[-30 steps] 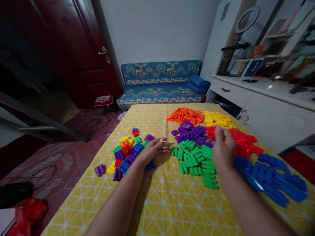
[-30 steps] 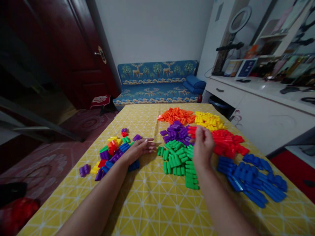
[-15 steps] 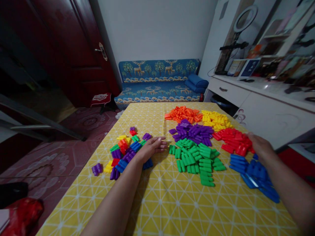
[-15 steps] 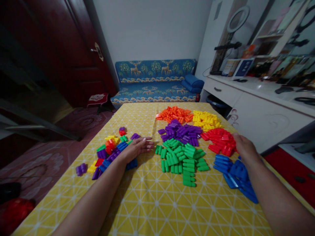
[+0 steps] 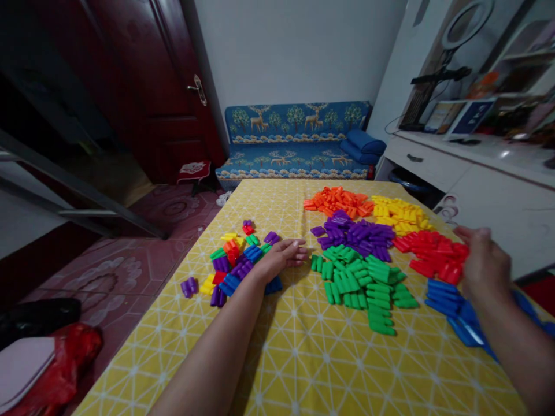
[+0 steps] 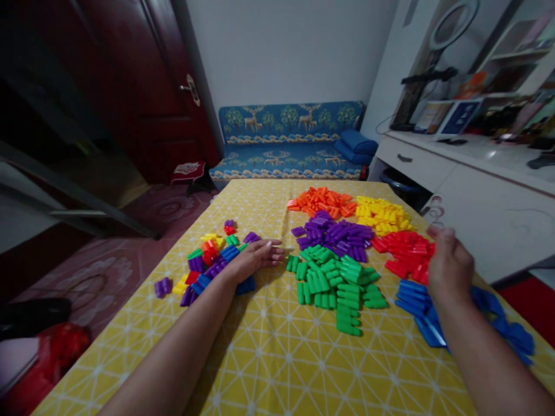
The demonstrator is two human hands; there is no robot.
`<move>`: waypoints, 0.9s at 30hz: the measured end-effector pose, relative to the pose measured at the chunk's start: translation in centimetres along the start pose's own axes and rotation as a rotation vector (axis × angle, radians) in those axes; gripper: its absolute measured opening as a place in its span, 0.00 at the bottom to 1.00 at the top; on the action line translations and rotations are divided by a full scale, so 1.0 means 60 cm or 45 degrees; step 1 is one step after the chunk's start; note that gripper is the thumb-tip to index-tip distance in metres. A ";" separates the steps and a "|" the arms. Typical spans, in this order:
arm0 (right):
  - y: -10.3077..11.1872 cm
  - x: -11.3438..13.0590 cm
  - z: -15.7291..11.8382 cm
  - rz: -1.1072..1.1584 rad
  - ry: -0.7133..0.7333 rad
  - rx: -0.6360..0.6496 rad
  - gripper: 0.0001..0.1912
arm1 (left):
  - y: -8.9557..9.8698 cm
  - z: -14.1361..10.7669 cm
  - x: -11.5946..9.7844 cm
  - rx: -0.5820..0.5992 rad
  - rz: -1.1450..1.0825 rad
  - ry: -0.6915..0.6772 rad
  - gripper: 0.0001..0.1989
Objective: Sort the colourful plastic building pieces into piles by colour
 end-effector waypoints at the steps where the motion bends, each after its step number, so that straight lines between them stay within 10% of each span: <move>1: -0.009 0.035 -0.030 0.131 -0.035 0.082 0.29 | 0.001 0.001 0.001 0.002 0.005 -0.005 0.18; 7: -0.084 0.241 -0.301 0.762 -0.557 0.921 0.22 | -0.001 0.000 0.001 0.030 0.012 -0.008 0.20; 12: -0.122 0.251 -0.451 0.708 -0.912 0.992 0.26 | 0.004 -0.003 -0.018 -0.110 -0.025 -0.206 0.21; 18: -0.130 0.236 -0.477 0.564 -0.737 0.965 0.26 | 0.018 -0.007 -0.051 -0.378 0.029 -0.582 0.15; 27: -0.130 0.244 -0.474 0.611 -0.742 1.044 0.25 | 0.043 -0.065 -0.150 -0.396 0.297 -0.657 0.18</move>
Point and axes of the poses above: each hand's wrist, its own z-axis towards the middle knuckle, its own y-axis out of the back of the hand, x = y × z, the point moved 6 cm from there along z, towards the middle knuckle, and after that the axes turned 12 degrees about -x, right-handed, at the moved point
